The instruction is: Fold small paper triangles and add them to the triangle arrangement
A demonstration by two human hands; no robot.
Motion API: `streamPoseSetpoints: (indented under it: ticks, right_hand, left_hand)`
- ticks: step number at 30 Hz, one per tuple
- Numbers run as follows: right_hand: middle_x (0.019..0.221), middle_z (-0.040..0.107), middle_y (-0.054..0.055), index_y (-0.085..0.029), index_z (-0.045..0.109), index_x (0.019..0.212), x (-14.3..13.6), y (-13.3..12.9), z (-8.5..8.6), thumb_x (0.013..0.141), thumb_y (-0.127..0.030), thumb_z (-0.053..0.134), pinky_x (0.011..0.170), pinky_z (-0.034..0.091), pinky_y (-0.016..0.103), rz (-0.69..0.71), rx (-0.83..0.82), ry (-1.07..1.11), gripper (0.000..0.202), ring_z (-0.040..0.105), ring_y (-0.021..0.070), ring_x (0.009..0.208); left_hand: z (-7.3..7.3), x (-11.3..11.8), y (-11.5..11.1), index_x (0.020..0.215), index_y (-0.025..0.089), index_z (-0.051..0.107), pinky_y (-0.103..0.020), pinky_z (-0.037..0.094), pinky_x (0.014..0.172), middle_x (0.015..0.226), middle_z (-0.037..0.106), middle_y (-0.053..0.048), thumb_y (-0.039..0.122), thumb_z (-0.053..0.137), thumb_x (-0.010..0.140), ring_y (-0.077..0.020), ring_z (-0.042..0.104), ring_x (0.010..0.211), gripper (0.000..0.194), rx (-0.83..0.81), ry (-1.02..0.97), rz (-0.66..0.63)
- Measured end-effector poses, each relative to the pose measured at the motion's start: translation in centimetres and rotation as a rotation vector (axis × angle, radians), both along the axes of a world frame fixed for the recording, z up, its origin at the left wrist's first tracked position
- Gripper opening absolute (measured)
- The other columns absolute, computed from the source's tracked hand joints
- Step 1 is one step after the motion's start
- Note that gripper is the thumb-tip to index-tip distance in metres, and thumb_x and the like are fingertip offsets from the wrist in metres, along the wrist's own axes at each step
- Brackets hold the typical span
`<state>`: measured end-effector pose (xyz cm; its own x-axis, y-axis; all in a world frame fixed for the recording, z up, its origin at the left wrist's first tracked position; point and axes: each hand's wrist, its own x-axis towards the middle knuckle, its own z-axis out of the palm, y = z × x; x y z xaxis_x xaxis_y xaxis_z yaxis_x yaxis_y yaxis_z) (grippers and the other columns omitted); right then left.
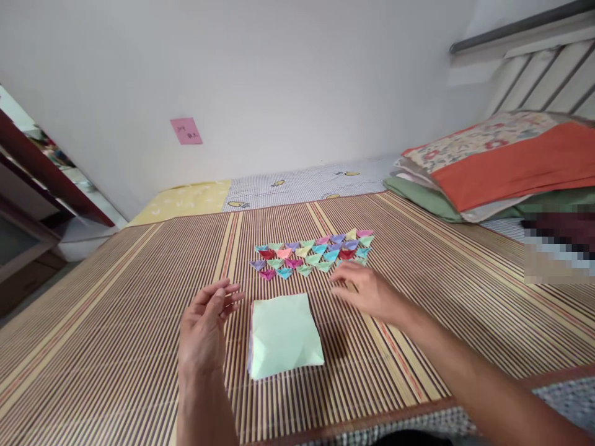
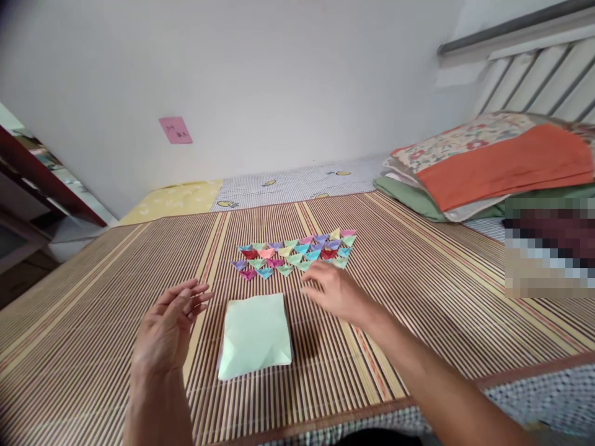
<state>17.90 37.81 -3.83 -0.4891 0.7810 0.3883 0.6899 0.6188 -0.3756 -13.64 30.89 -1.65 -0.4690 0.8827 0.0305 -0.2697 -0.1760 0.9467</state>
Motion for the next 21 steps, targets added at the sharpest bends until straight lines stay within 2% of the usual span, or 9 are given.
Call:
streamPoseSetpoints:
  ticks: [3,5,7,11,18,21]
  right_hand:
    - [0.114,0.072,0.007,-0.025,0.071,0.114,-4.8,-4.6,-0.5,0.081,-0.028,0.085,0.094,0.054,0.042,0.275,-0.154,0.057,0.036,0.067,0.0256,0.104]
    - [0.112,0.071,0.008,-0.023,0.071,0.115,-7.2,-6.9,-1.2,0.077,-0.025,0.088,0.096,0.053,0.047,0.311,-0.168,0.002,0.042,0.065,0.0282,0.103]
    - [0.112,0.069,0.009,-0.019,0.069,0.113,-8.7,-8.3,-1.8,0.079,-0.014,0.083,0.096,0.052,0.047,0.270,-0.153,-0.070,0.037,0.064,0.0287,0.105]
    - [0.110,0.067,0.009,-0.014,0.068,0.107,-9.5,-9.1,-1.8,0.082,-0.005,0.075,0.092,0.053,0.043,0.229,-0.175,-0.125,0.028,0.062,0.0284,0.105]
    - [0.105,0.068,0.008,-0.016,0.069,0.096,-9.3,-9.1,-1.2,0.086,-0.008,0.074,0.088,0.052,0.037,0.221,-0.266,-0.005,0.014,0.064,0.0253,0.101]
    - [0.102,0.068,0.008,-0.016,0.069,0.093,-9.2,-9.0,-1.5,0.092,-0.007,0.065,0.087,0.050,0.035,0.248,-0.284,0.042,0.009,0.065,0.0238,0.099]
  left_hand:
    - [0.0,-0.4,-0.2,0.098,0.016,0.075,-0.028,0.054,0.072,0.093,0.080,-0.008,0.028,0.082,0.077,-0.0189,0.075,0.080,0.025,0.020,0.008,-0.001]
    - [-0.1,-0.6,-0.3,0.099,0.016,0.075,-0.028,0.054,0.071,0.095,0.080,-0.009,0.029,0.082,0.078,-0.0189,0.075,0.080,0.026,0.026,0.017,-0.008]
    - [-0.2,-0.8,-0.3,0.101,0.016,0.075,-0.029,0.054,0.071,0.096,0.080,-0.009,0.030,0.082,0.078,-0.0193,0.075,0.081,0.027,0.023,0.023,-0.013]
    - [-0.2,-1.2,-0.4,0.101,0.016,0.076,-0.028,0.054,0.070,0.095,0.080,-0.009,0.030,0.082,0.078,-0.0194,0.076,0.081,0.028,0.021,0.006,-0.007]
    - [-0.2,-1.0,-0.4,0.098,0.016,0.077,-0.027,0.055,0.069,0.094,0.080,-0.009,0.030,0.083,0.078,-0.0187,0.076,0.080,0.026,0.046,-0.023,-0.013]
    - [-0.2,-0.9,-0.3,0.097,0.016,0.077,-0.026,0.055,0.068,0.092,0.080,-0.009,0.031,0.085,0.076,-0.0180,0.075,0.078,0.027,0.049,-0.042,-0.013]
